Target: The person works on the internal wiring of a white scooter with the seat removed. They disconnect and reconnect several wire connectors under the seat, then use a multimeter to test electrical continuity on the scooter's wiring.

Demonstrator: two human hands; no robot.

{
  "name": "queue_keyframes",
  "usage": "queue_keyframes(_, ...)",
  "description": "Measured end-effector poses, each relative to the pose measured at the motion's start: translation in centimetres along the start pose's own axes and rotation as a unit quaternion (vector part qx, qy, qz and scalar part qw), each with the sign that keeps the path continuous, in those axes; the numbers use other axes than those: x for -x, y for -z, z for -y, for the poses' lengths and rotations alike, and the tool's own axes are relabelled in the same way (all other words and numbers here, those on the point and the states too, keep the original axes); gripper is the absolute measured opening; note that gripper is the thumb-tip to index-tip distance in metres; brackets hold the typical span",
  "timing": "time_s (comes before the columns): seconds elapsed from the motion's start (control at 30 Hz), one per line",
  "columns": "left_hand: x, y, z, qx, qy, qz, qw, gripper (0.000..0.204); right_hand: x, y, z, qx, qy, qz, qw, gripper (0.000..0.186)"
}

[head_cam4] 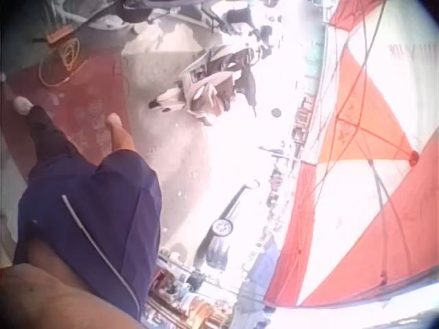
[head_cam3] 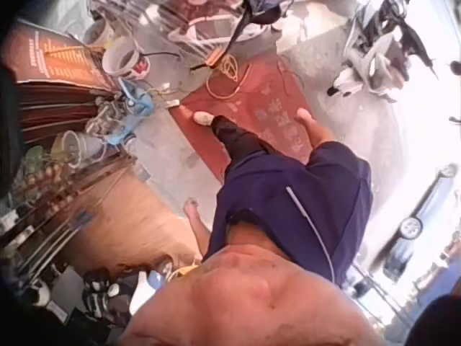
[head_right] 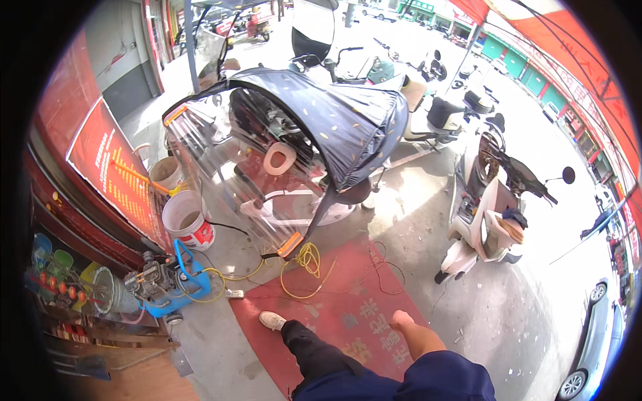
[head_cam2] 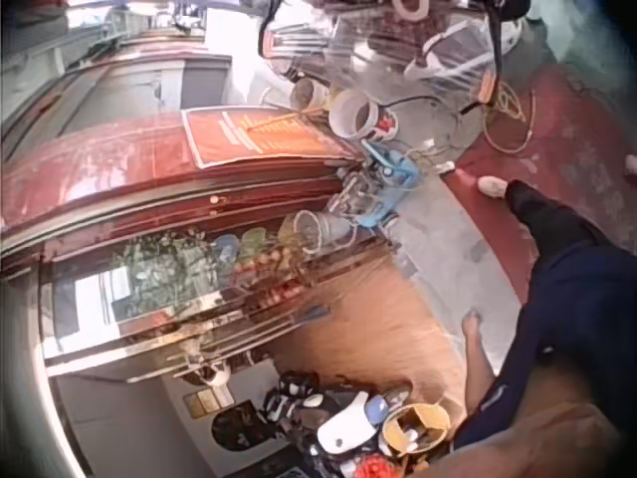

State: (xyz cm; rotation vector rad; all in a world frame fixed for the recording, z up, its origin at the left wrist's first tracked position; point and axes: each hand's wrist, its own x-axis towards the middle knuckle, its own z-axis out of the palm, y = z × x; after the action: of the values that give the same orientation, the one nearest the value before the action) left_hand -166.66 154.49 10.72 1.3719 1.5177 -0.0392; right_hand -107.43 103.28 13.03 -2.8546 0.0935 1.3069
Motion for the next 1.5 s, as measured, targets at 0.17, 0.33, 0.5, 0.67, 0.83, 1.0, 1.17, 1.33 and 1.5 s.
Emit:
queue_keyframes(0.17,-4.3,-2.7,-9.1,0.014,-0.073,0.057,0.996,0.026,7.4,-10.6,-21.1,-0.179,-0.138,-0.109,0.968,0.022)
queue_keyframes(0.33,-1.6,-8.5,-8.7,-0.213,-0.072,0.222,0.949,0.03,15.8,-15.9,-23.5,-0.403,-0.19,-0.131,0.885,0.033)
queue_keyframes(0.5,0.6,-18.8,-10.2,-0.295,-0.088,0.208,0.928,0.037,16.5,-25.6,-33.1,-0.443,-0.223,-0.148,0.856,0.039)
queue_keyframes(0.67,9.3,-33.7,-16.7,-0.381,-0.276,0.089,0.878,0.061,17.0,-27.5,-49.1,-0.531,-0.191,0.028,0.825,0.029)
queue_keyframes(0.83,33.5,-54.8,-23.6,-0.305,-0.188,0.255,0.898,0.058,19.2,-20.0,-64.0,-0.596,-0.202,-0.144,0.764,0.046)
queue_keyframes(1.0,50.1,-79.0,-22.2,-0.319,-0.418,0.489,0.696,0.053,22.0,-1.7,-72.2,-0.572,-0.066,-0.398,0.714,0.045)
queue_keyframes(1.17,75.1,-96.5,-19.7,-0.175,-0.088,0.76,0.62,0.053,26.3,13.2,-72.1,-0.41,0.103,-0.645,0.636,0.044)
queue_keyframes(1.33,95.3,-105.2,-14.4,-0.219,0.151,0.834,0.483,0.052,15.5,6.0,-87.1,-0.294,-0.205,-0.65,0.67,0.031)
queue_keyframes(1.5,103.2,-116.3,-20.1,-0.246,-0.041,0.911,0.327,0.038,18.0,-19.4,-103.3,-0.476,-0.601,-0.303,0.566,0.029)
